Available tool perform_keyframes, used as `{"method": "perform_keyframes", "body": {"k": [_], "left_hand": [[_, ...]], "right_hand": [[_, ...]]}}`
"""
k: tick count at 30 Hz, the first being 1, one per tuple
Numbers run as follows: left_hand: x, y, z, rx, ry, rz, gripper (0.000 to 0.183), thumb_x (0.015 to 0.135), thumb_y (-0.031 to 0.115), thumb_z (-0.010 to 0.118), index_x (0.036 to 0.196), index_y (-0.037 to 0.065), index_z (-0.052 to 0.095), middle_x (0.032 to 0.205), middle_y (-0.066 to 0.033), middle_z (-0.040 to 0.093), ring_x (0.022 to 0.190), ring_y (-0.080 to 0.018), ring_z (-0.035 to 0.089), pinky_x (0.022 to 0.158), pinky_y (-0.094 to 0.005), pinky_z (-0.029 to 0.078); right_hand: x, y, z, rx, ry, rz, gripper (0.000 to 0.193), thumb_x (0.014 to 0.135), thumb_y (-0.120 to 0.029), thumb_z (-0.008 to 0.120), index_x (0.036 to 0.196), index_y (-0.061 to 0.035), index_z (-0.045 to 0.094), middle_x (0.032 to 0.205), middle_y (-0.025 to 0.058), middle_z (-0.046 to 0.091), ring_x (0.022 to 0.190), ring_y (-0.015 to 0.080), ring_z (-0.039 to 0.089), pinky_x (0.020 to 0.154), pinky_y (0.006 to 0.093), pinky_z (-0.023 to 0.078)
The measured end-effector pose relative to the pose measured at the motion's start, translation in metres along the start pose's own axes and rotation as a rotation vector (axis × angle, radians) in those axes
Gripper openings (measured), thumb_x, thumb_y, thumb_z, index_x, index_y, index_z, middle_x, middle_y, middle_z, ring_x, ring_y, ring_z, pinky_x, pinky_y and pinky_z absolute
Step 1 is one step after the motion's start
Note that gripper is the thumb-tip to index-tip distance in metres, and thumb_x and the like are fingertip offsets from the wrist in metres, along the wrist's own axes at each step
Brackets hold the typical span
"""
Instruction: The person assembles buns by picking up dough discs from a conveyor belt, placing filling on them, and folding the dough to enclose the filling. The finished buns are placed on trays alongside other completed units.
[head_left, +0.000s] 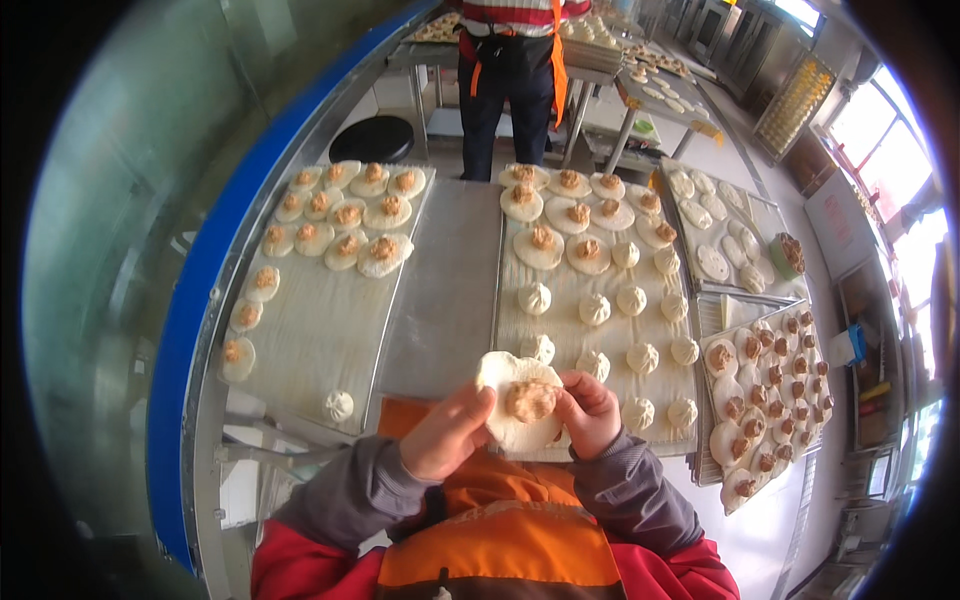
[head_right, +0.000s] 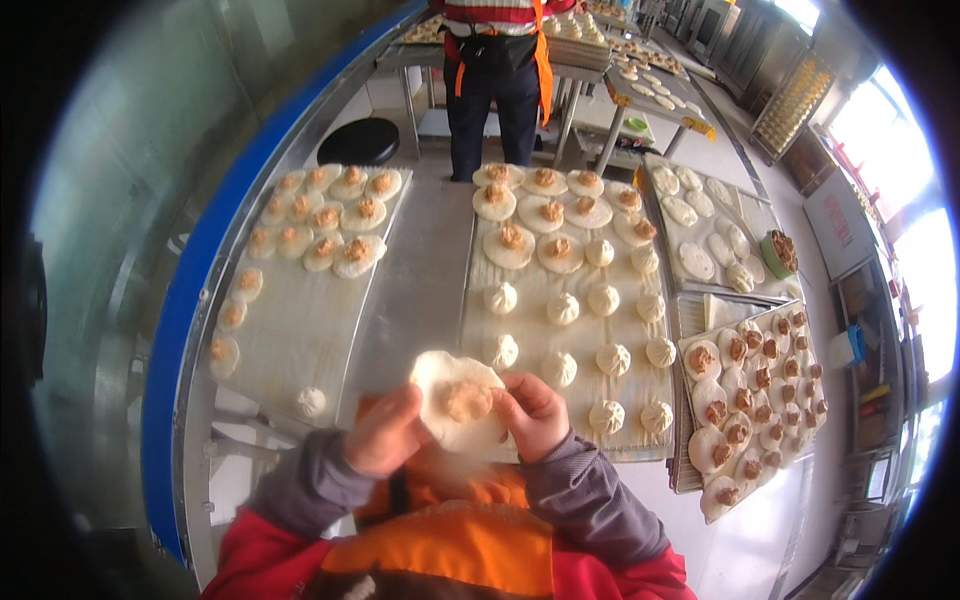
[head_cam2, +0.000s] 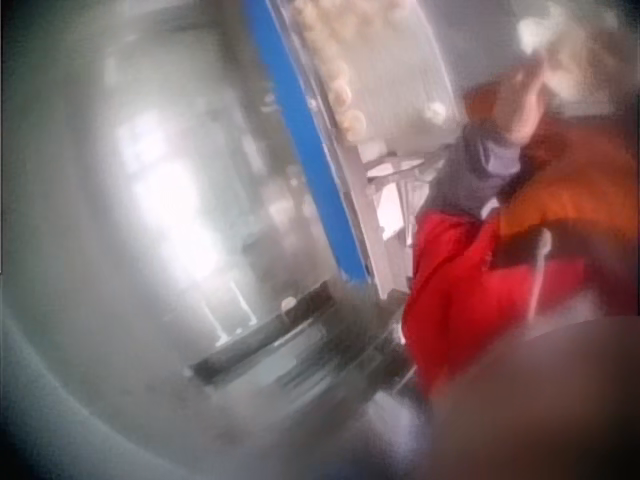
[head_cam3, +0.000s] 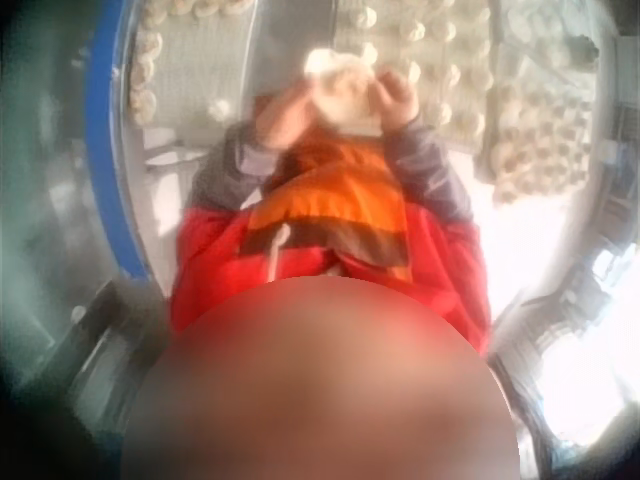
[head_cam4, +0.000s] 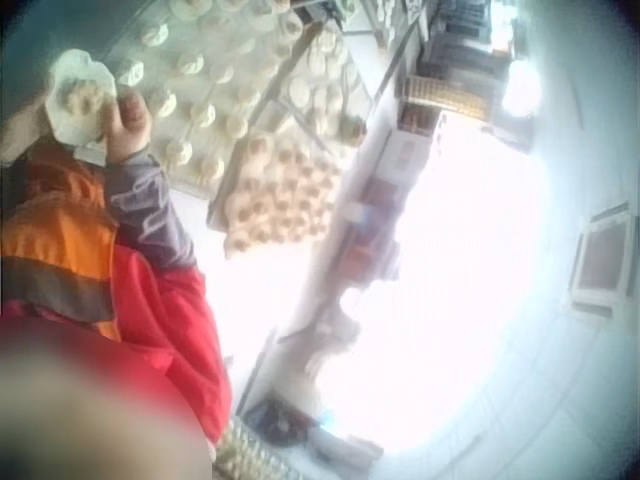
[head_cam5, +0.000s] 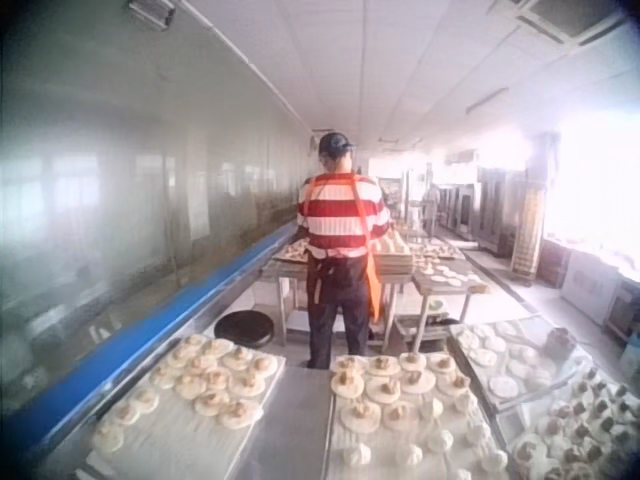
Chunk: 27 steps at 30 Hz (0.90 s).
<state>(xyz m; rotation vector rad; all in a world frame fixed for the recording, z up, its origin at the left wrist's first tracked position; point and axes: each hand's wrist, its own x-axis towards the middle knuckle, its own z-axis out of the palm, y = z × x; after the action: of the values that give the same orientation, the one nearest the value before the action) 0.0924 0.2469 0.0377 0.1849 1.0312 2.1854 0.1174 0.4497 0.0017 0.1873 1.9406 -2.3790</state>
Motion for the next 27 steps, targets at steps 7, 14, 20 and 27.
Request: {"method": "perform_keyframes", "body": {"k": [7,14,20,27], "left_hand": [[-0.014,-0.077,-0.020,0.391,0.356,0.157,0.030,0.091,0.015,0.070,0.115,0.001,0.059,0.103,-0.0012,0.064,0.094,-0.0076,0.057,0.082,-0.0239,0.048],[-0.016,-0.087,-0.023,0.454,0.509,0.152,0.030,0.090,0.011,0.069,0.116,0.001,0.058,0.103,-0.0023,0.064,0.093,-0.0082,0.058,0.082,-0.0247,0.049],[-0.021,-0.087,-0.030,0.800,0.334,0.271,0.037,0.091,0.011,0.068,0.125,0.002,0.053,0.104,-0.0080,0.064,0.098,-0.0145,0.060,0.087,-0.0281,0.048],[-0.023,-0.093,-0.037,0.677,0.346,0.093,0.033,0.094,0.009,0.061,0.125,0.001,0.053,0.106,-0.0107,0.065,0.099,-0.0171,0.062,0.088,-0.0296,0.048]], "right_hand": [[-0.013,0.024,-0.009,-0.577,-0.130,-0.199,0.013,0.081,-0.002,0.070,0.094,0.0002,0.067,0.079,0.0074,0.064,0.066,0.0151,0.063,0.059,0.0279,0.051],[-0.010,0.035,-0.004,-0.740,-0.251,-0.417,0.015,0.082,-0.002,0.067,0.097,-0.0011,0.066,0.080,0.0093,0.063,0.067,0.0195,0.063,0.060,0.0305,0.050],[-0.005,0.037,-0.007,-0.572,-0.307,-0.138,0.017,0.082,-0.003,0.067,0.099,-0.0011,0.063,0.081,0.0114,0.060,0.068,0.0237,0.062,0.061,0.0320,0.050],[-0.007,0.039,-0.004,-0.554,-0.331,-0.329,0.022,0.079,-0.001,0.067,0.100,-0.0023,0.063,0.084,0.0104,0.060,0.071,0.0237,0.061,0.062,0.0323,0.050]]}}
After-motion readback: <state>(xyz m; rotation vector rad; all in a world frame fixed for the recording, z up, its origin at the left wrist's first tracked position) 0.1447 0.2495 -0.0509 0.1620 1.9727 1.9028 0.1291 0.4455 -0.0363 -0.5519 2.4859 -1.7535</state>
